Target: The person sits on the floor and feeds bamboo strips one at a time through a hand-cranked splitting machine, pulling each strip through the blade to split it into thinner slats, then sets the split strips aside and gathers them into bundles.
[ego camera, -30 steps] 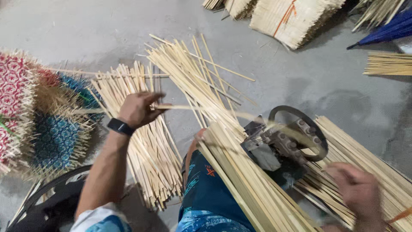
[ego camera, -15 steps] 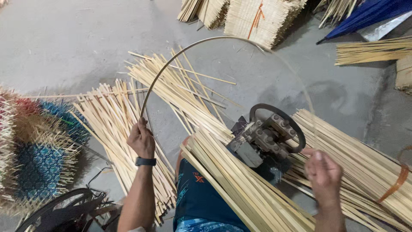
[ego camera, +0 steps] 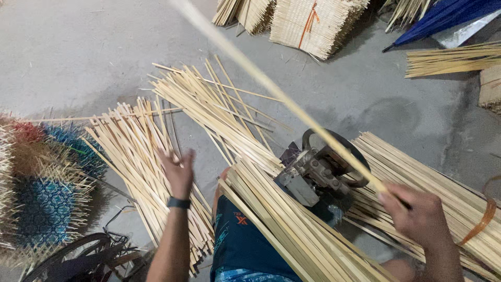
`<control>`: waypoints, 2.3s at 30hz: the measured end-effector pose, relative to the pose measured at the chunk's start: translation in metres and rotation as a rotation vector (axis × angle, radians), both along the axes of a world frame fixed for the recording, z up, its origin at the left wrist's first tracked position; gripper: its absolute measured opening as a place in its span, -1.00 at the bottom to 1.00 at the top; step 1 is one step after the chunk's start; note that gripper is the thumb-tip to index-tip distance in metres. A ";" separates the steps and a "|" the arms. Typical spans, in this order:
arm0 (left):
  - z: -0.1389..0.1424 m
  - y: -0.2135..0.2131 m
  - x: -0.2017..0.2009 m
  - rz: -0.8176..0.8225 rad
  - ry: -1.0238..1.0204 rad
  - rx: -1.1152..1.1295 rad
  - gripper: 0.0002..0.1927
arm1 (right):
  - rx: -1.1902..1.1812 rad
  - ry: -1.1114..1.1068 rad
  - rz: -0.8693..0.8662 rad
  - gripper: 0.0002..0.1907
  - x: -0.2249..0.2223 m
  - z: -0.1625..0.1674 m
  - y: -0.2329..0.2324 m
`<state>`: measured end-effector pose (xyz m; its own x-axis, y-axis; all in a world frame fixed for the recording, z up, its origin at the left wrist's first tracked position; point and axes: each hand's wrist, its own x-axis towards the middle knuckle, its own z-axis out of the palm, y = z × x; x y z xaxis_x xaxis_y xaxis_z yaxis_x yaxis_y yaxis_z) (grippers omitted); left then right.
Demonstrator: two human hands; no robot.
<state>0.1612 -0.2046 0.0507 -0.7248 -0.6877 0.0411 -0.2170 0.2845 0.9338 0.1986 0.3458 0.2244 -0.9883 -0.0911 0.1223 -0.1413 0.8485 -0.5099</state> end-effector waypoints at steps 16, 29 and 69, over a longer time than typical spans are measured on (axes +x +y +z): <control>0.019 0.149 0.100 -1.377 -0.043 -0.660 0.23 | 0.010 0.381 0.358 -0.93 -0.084 0.019 -0.088; -0.016 0.194 0.075 -1.184 0.074 -0.884 -0.25 | -0.066 -0.608 -0.359 -0.66 0.114 -0.193 -0.023; -0.029 0.232 -0.115 -0.703 -0.086 0.863 -0.54 | 0.368 0.266 -0.091 -0.75 0.140 -0.137 0.029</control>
<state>0.0466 0.0271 0.0220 -0.9413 0.1029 -0.3214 -0.3362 -0.3668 0.8674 0.3386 0.3748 0.0873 -0.9328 -0.0901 0.3489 -0.1429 0.9813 -0.1288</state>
